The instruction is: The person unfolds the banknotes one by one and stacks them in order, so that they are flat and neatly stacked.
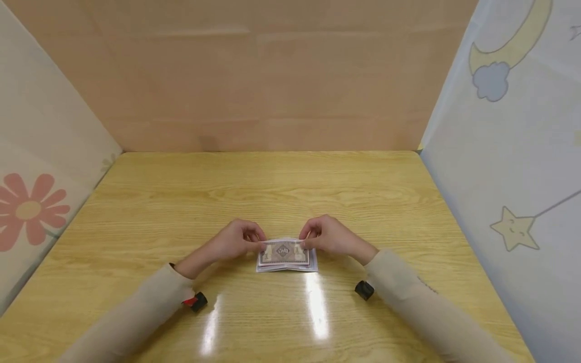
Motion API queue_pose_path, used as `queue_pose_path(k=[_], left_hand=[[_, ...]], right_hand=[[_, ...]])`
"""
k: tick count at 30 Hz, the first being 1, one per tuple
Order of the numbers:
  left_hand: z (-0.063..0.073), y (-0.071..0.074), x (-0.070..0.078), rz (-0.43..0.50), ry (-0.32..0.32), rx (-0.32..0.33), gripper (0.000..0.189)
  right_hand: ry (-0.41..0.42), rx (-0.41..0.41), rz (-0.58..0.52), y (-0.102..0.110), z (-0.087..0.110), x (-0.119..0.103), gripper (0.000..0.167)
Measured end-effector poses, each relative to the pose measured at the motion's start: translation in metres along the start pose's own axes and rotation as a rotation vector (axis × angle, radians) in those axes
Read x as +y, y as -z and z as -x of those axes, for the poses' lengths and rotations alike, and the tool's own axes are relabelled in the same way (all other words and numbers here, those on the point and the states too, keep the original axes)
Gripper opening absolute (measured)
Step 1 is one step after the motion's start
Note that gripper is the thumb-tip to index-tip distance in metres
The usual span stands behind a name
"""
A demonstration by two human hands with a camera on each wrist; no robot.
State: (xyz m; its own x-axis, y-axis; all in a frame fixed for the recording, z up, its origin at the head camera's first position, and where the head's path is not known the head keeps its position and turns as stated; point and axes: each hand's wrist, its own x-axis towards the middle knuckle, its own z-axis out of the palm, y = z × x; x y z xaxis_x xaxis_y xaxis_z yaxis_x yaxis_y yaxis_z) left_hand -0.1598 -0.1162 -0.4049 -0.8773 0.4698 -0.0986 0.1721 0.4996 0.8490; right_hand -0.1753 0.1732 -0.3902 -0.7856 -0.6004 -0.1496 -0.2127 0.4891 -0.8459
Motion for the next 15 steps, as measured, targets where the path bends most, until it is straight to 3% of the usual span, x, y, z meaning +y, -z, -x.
queue_pose_path(k=[7,15], left_hand=[[-0.004,-0.003,-0.001,-0.075,0.012,-0.029,0.011],[-0.010,-0.003,-0.004,-0.102,0.025,-0.043,0.010]], right_hand=[[0.023,0.053,0.126,-0.007,-0.002,0.001,0.009],[-0.012,0.054,0.153,-0.014,-0.002,0.002,0.014]])
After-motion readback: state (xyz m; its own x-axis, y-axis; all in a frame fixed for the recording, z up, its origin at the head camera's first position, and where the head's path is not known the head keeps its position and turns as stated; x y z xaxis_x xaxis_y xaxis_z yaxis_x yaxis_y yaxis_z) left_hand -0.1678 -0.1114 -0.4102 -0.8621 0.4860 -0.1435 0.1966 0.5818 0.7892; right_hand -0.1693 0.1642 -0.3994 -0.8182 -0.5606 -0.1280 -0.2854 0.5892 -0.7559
